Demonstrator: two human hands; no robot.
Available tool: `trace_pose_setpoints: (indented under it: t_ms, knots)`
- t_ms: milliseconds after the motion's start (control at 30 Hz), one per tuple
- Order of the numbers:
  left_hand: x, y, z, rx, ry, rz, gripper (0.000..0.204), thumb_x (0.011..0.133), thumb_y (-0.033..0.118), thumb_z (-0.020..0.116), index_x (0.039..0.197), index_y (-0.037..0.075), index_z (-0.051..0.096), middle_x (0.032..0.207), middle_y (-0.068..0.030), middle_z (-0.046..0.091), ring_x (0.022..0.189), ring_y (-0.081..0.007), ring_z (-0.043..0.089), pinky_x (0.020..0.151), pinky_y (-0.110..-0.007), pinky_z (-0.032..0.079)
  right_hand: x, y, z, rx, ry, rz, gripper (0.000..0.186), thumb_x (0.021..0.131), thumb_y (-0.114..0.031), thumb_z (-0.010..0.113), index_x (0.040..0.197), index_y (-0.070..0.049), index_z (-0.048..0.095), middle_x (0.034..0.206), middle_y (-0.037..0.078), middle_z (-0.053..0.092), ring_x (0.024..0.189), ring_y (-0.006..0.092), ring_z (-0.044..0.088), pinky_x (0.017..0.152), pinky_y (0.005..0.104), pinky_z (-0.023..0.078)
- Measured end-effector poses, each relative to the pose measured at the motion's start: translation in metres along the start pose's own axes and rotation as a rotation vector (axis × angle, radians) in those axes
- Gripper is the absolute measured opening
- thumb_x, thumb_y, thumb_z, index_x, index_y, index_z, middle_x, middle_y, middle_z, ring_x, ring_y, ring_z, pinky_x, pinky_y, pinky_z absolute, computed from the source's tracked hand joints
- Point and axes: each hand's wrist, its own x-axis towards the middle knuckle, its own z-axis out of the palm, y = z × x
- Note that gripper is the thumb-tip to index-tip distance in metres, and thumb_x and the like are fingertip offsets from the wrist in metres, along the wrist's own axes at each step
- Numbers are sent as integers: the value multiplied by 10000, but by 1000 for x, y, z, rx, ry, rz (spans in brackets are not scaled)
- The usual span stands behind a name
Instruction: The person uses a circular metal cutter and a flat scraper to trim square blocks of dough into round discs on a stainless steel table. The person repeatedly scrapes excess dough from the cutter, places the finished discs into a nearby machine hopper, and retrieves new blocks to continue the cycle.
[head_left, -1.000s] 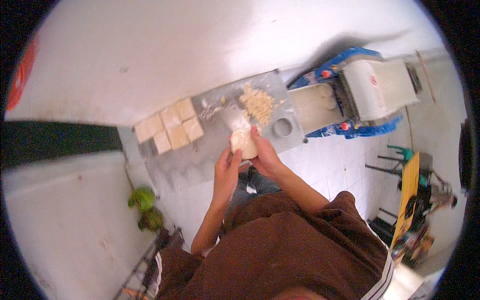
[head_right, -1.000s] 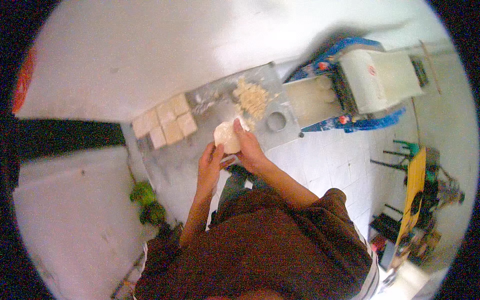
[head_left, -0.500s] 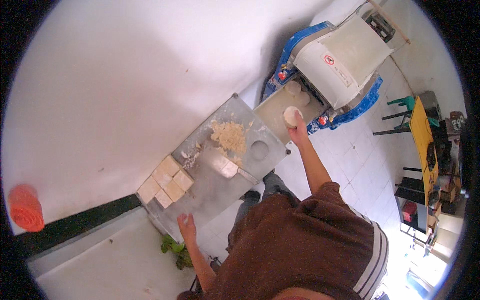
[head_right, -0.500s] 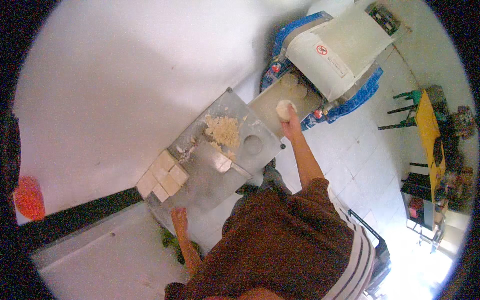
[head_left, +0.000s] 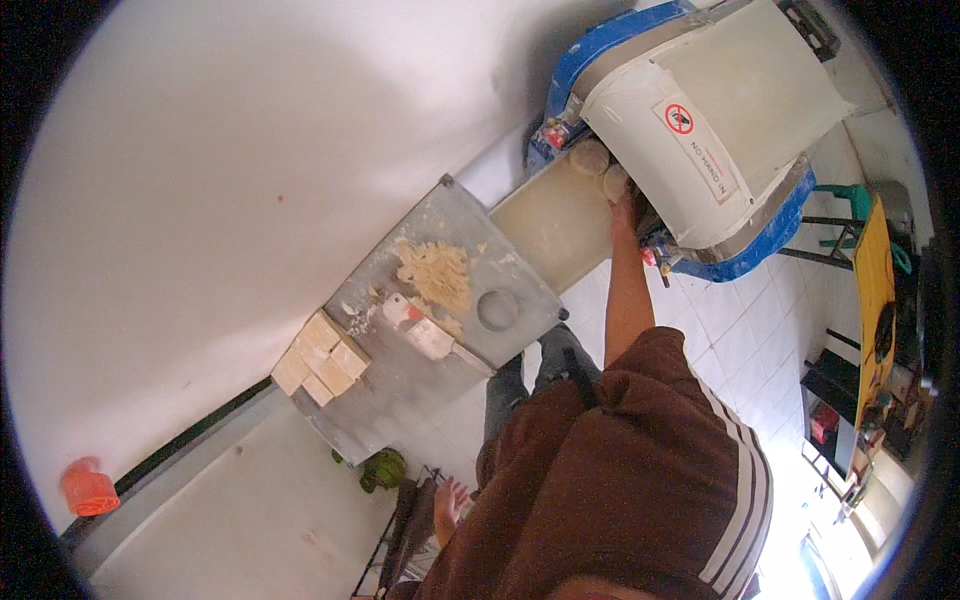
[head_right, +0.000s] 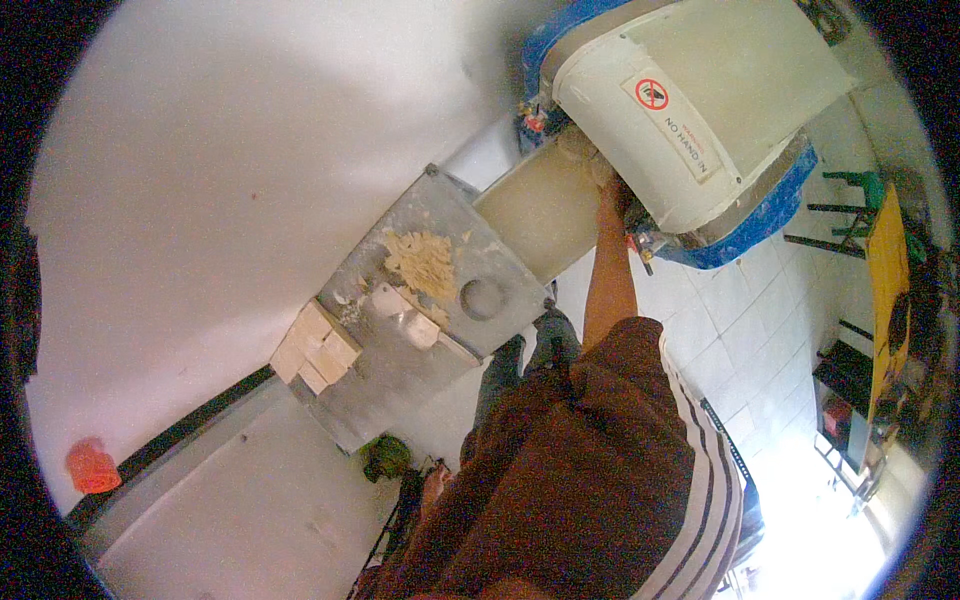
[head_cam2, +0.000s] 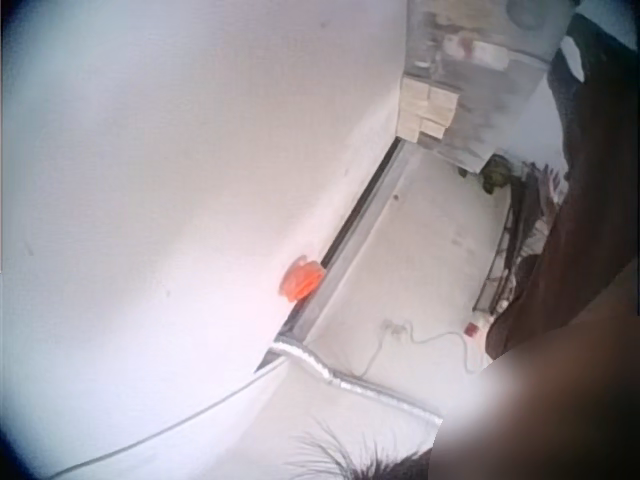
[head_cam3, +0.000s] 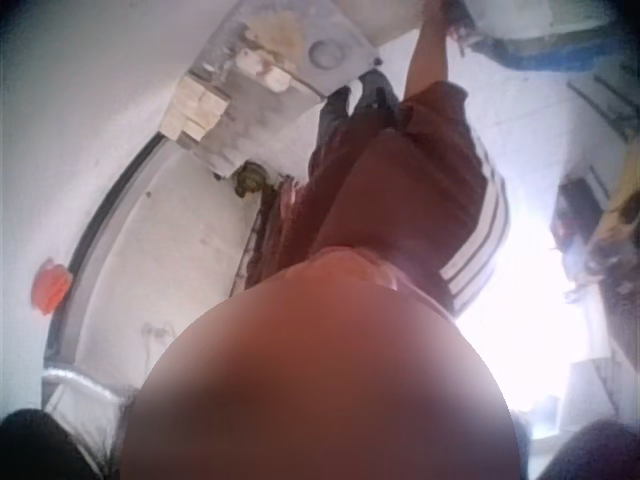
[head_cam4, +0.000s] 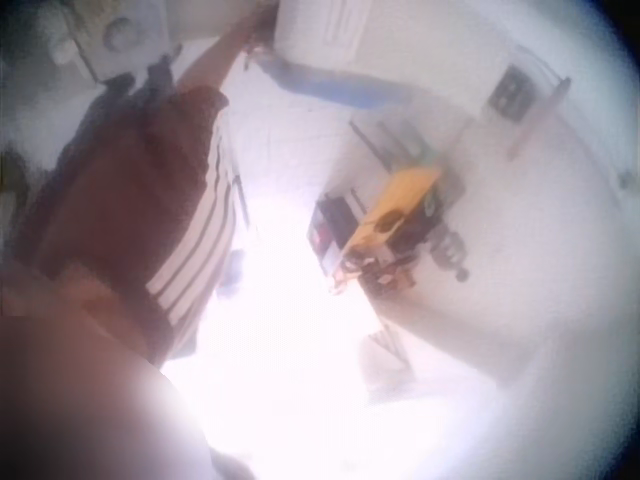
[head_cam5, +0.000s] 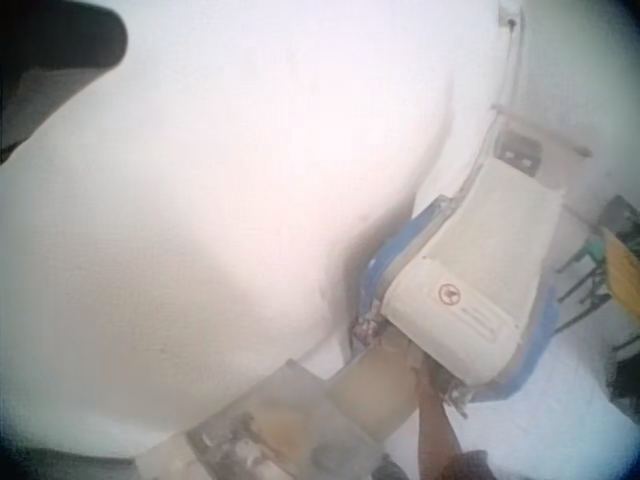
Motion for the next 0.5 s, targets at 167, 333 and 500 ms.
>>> trace_pose_setpoints:
  t_ms: [167, 333, 500]
  knots:
    - [-4, 0, 19, 20, -36, 38, 680, 1047, 382, 598, 1576, 57, 321, 1518, -191, 490, 1328, -377, 572, 1086, -495, 486, 0, -11, 6, -268, 35, -58, 508, 1046, -339, 590, 1438, -22, 528, 1396, 139, 614, 1276, 283, 591, 1081, 359, 485]
    - [-26, 33, 46, 53, 21, 119, 614, 1050, 383, 596, 1519, 48, 386, 1503, -185, 504, 1316, -371, 582, 1094, -489, 478, -2, -20, 12, -517, 89, -82, 513, 1046, -333, 580, 1444, -14, 522, 1411, 153, 601, 1293, 295, 577, 1094, 365, 473]
    - [-45, 52, 61, 67, 43, 189, 564, 1046, 388, 603, 1463, 43, 443, 1470, -164, 529, 1298, -363, 594, 1083, -486, 481, -3, -30, 19, -665, 124, -67, 518, 1046, -328, 569, 1449, -7, 516, 1426, 168, 587, 1310, 307, 563, 1106, 371, 461]
